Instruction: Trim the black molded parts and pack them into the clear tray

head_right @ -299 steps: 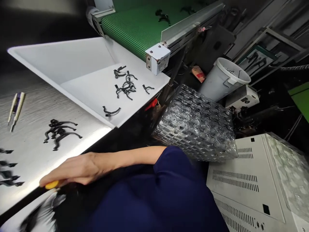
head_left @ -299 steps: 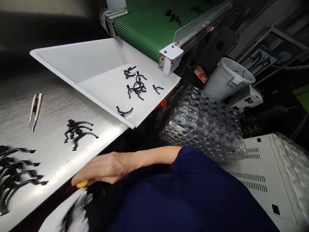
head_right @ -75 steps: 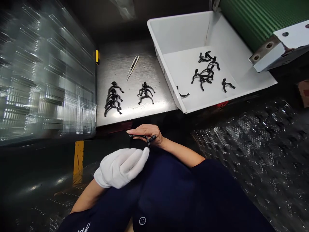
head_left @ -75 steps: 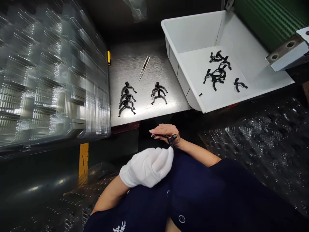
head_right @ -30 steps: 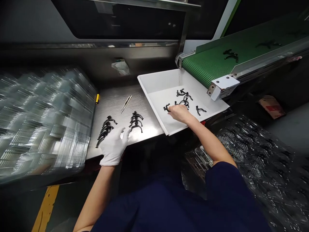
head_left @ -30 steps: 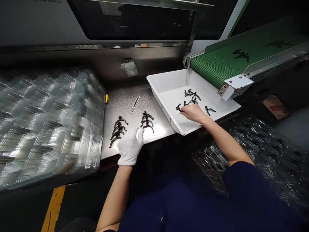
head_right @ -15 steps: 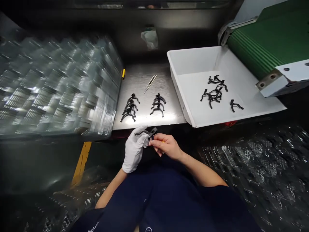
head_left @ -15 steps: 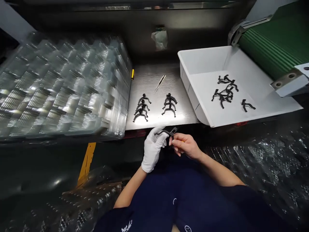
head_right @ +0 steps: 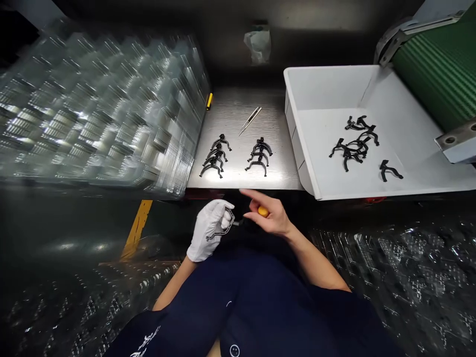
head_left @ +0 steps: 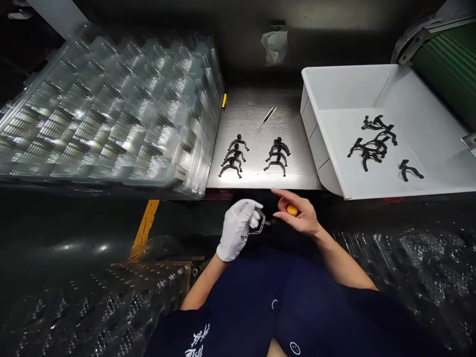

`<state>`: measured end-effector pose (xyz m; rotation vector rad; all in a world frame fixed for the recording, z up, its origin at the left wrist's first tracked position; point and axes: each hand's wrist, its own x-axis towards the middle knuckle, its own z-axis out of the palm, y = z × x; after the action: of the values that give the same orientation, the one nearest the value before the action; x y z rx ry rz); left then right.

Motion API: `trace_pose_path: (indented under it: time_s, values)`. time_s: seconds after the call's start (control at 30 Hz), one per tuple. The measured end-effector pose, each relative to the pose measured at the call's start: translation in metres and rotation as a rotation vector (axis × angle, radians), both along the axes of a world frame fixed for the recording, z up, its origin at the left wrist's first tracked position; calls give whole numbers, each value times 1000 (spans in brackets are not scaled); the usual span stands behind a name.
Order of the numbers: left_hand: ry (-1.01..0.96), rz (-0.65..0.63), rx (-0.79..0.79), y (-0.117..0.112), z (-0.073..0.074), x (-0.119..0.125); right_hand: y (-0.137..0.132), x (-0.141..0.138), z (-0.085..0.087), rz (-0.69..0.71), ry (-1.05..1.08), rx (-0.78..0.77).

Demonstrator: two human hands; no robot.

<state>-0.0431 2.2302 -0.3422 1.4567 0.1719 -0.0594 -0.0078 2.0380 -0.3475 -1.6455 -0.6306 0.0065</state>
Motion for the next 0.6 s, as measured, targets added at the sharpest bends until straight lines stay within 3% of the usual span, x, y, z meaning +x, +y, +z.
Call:
trace_pose_path:
  time_s: [0.07,0.13,0.23,0.4,0.5,0.6]
  values:
    - [22,91,-109,0,1,0,0,-4,-2,-45,278,208]
    - [15,166,-125,-1,-1,1,3,-7,-4,37,502,323]
    - [-39,215,-71,-3,-6,1,14,-11,-7,115,662,199]
    - [-134,132,64,0,3,-2,25,-20,-6,70,611,27]
    - [-42,31,-57,-2,6,-3,14,-12,-14,28,567,-85]
    - [-96,127,-44,-4,1,4,3,16,-26,49,421,-142]
